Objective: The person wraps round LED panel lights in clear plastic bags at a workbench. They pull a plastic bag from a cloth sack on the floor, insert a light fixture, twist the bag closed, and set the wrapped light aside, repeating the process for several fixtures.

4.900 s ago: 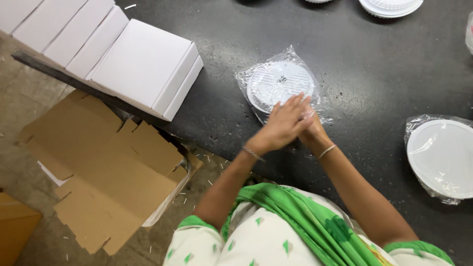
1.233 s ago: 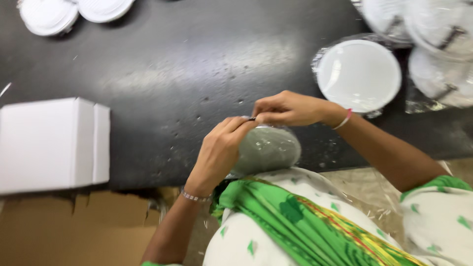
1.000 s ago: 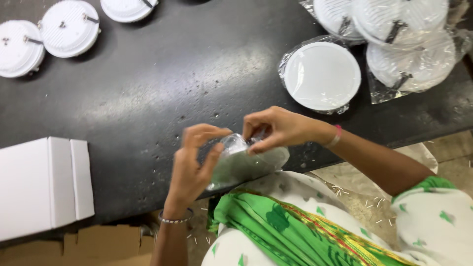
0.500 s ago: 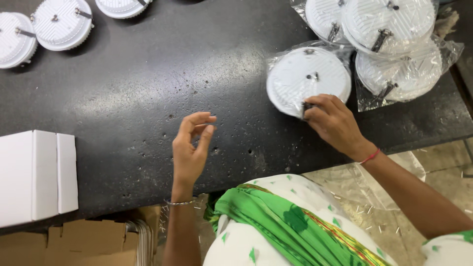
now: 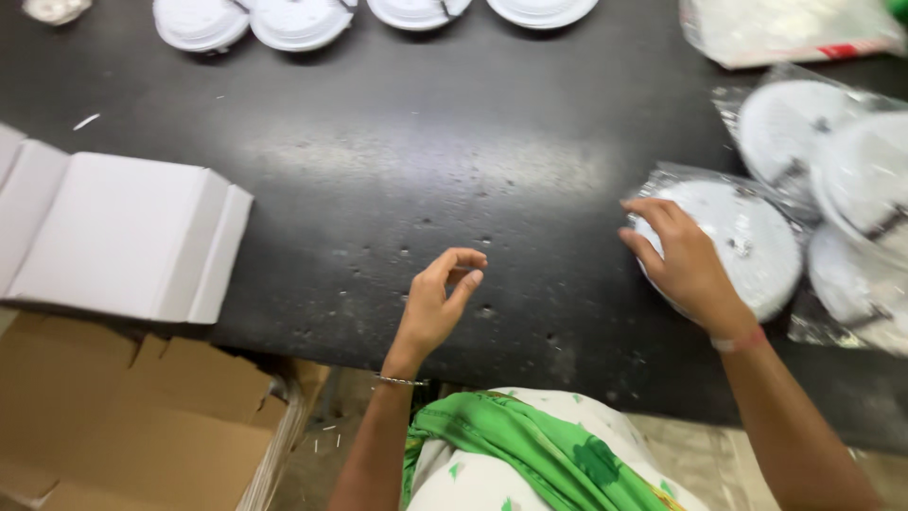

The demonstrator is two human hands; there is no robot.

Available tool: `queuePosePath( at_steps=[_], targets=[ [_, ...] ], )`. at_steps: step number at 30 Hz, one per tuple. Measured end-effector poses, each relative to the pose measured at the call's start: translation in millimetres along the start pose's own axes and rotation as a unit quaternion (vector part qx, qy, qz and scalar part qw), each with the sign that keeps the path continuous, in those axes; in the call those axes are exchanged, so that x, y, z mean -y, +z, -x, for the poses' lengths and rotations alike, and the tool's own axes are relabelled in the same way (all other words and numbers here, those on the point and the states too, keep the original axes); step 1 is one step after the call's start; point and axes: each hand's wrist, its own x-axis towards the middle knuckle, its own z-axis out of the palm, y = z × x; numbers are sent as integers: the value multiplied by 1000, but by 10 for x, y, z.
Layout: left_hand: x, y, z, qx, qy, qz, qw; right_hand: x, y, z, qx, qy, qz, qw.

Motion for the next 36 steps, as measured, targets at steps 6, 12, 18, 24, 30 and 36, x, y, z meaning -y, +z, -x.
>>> queuePosePath(
  at_steps=[6,12,18,24,30,36],
  targets=[
    [345,-740,134,-57,-58,11,997,-201,1037,-2007,164,137,-468,858],
    [780,-1389,276,-127,-92,18,987,-317,1417,-3666,8,213,-561,800],
    [1056,-1771,272,-140,-178,58,972,-114,1485,-4261,-165,234,-509,812],
    [1397,-1964,-365,-101,-150,122,976,-88,1588,-4390,-235,256,-449,823],
    [1931,-1667,-2252,-94,-7,124,988,-358,1658,-4059,-210,181,-468,839],
    [1842,-1297,-4264,-183,-76,128,972,-371,1867,-2621,-179,182,-465,848]
  ],
)
